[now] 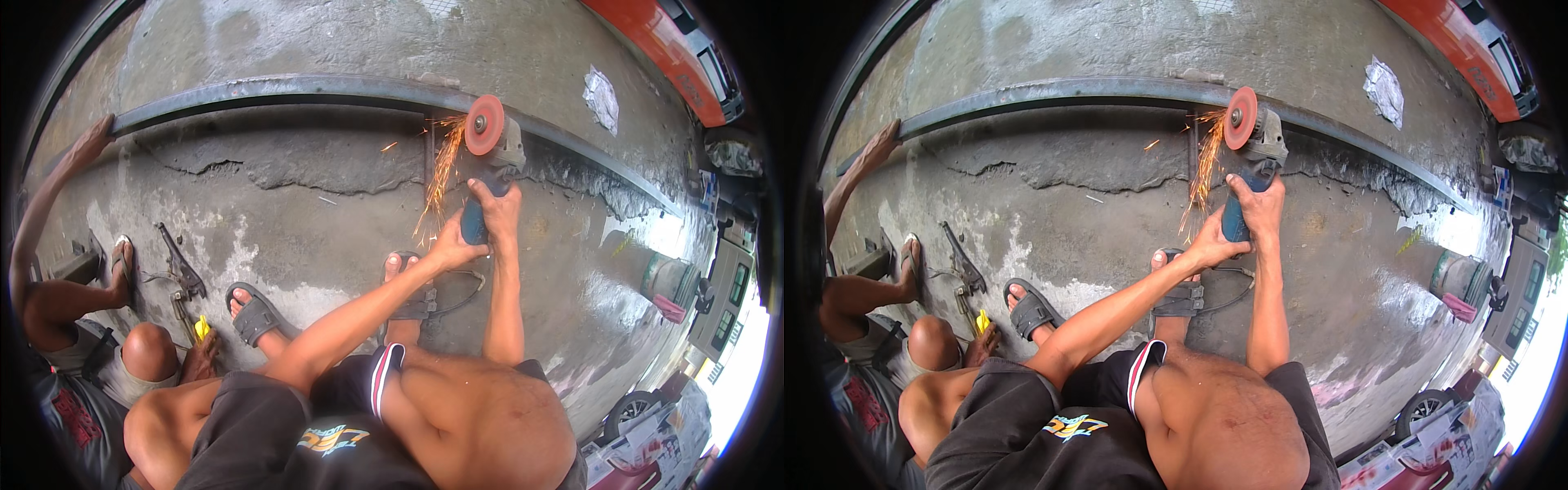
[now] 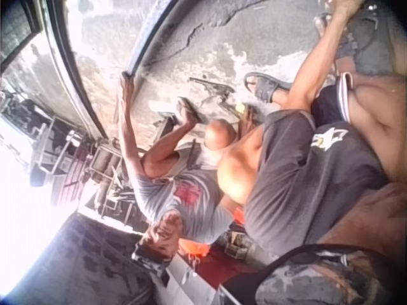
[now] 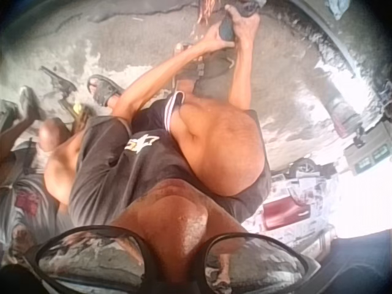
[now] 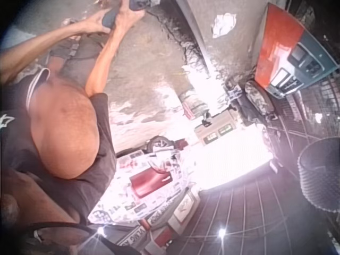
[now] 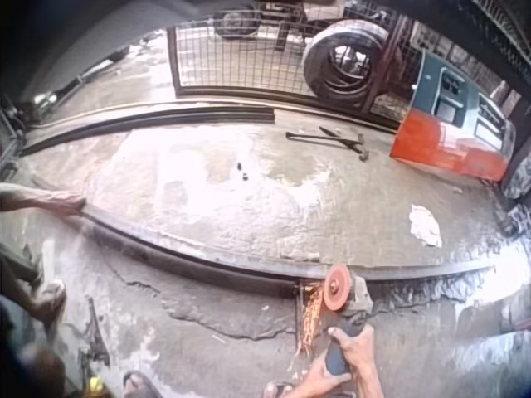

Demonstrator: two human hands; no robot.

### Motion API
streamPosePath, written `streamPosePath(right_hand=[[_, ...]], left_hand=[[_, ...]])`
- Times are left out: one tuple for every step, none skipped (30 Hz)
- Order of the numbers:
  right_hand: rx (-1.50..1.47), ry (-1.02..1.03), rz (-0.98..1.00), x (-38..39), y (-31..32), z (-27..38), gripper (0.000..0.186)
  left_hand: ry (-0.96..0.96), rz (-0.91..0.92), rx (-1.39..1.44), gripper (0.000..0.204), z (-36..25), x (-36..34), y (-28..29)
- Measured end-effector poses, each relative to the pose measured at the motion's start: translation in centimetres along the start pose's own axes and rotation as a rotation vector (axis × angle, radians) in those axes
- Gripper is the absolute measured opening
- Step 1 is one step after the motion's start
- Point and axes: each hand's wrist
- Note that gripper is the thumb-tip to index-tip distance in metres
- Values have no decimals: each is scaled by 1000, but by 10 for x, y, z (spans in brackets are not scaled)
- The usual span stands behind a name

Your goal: The person uses an angle grinder to cut a long curved metal bar into several pieces. After cutting, the person stacks the cut metal pieces on the floor.

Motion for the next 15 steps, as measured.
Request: streamPosePath(right_hand=[[-9, -17, 4, 0, 0, 1, 37], [-18, -35, 7, 1, 0, 3, 38], [-9, -52, 10, 3, -1, 8, 38], [0, -70, 12, 6, -2, 15, 38], [10, -87, 15, 8, -2, 18, 38], [15, -57, 7, 7, -3, 18, 37], [21, -27, -1, 6, -3, 15, 37], [26, 2, -9, 4, -4, 13, 36], [28, -4, -8, 2, -2, 9, 36], [30, -10, -7, 0, -1, 5, 36], [32, -16, -6, -2, 1, 1, 36], [25, -30, -2, -2, 1, 1, 37], [19, -43, 2, -2, 0, 2, 38], [13, -56, 5, -2, 0, 2, 39], [16, -55, -1, -2, -1, 3, 39]], left_hand=[[5, -2, 5, 76, -1, 0, 0], [11, -4, 10, 75, -1, 0, -1], [24, -5, 2, 75, -2, 1, 0], [36, -6, -7, 75, -3, 2, 1], [50, -7, -16, 75, -3, 4, 2], [38, -9, 10, 76, -3, 3, 1], [26, -10, 36, 76, -2, 3, 1], [15, -12, 62, 77, -2, 3, 0], [23, -6, 63, 77, -2, 3, 0], [31, 0, 64, 77, -2, 3, -1], [38, 6, 65, 77, -2, 3, -1], [37, 16, 60, 77, -1, 2, 0], [35, 26, 54, 77, -1, 1, 1], [33, 35, 48, 77, 0, 1, 1], [36, 26, 44, 77, 0, 1, 1]])
Point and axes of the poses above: each hand's wrist, its own x-axis away from the middle knuckle, its own y-axis out of the back of the hand, z = x × y, and after that the axes turned 4 degrees about -z, right-handed
